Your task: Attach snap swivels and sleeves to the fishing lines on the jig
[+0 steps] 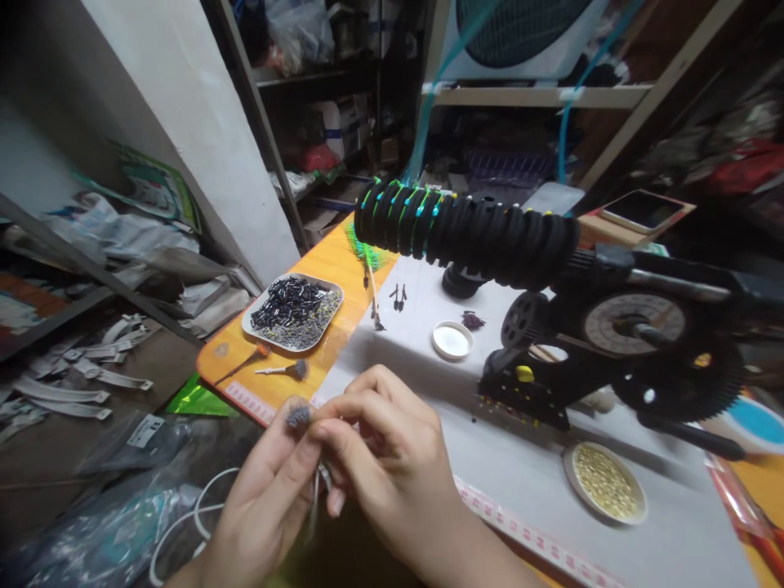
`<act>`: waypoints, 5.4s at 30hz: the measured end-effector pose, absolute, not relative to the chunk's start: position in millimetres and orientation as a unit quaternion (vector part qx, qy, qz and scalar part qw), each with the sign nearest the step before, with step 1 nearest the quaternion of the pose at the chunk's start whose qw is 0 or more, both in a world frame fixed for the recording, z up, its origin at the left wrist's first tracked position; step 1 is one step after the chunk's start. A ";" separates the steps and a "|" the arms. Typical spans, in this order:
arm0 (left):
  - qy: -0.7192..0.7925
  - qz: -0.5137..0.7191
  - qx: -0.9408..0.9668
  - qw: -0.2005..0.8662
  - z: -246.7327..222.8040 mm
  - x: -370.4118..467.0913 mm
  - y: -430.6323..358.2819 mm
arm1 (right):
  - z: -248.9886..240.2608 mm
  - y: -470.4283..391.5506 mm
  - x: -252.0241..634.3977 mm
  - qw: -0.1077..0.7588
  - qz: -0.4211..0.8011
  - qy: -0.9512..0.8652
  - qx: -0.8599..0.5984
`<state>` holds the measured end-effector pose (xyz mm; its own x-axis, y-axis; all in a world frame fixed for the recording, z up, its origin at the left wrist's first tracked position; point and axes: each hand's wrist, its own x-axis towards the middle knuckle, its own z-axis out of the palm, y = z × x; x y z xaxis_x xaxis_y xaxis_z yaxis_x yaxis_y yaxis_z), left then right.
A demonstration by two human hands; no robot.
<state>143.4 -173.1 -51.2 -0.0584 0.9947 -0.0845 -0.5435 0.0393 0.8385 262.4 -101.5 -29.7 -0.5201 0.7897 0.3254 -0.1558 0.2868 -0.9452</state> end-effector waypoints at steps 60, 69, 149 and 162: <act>0.658 0.329 0.663 0.139 -32.2 -7.8 -67.0 | -25.0 -89.3 271.5 0.419 0.266 -0.835 -0.237; 0.662 0.344 0.658 0.106 -28.3 -0.1 -69.3 | -22.1 -87.9 269.7 0.444 0.285 -0.811 -0.252; 0.455 0.628 0.354 0.523 -52.6 104.6 -173.8 | -19.1 -89.6 270.2 0.382 -0.042 -0.921 -0.065; 0.591 0.400 0.504 0.487 -36.2 81.5 -189.6 | -19.7 -35.9 298.1 0.408 -0.308 -0.837 -0.198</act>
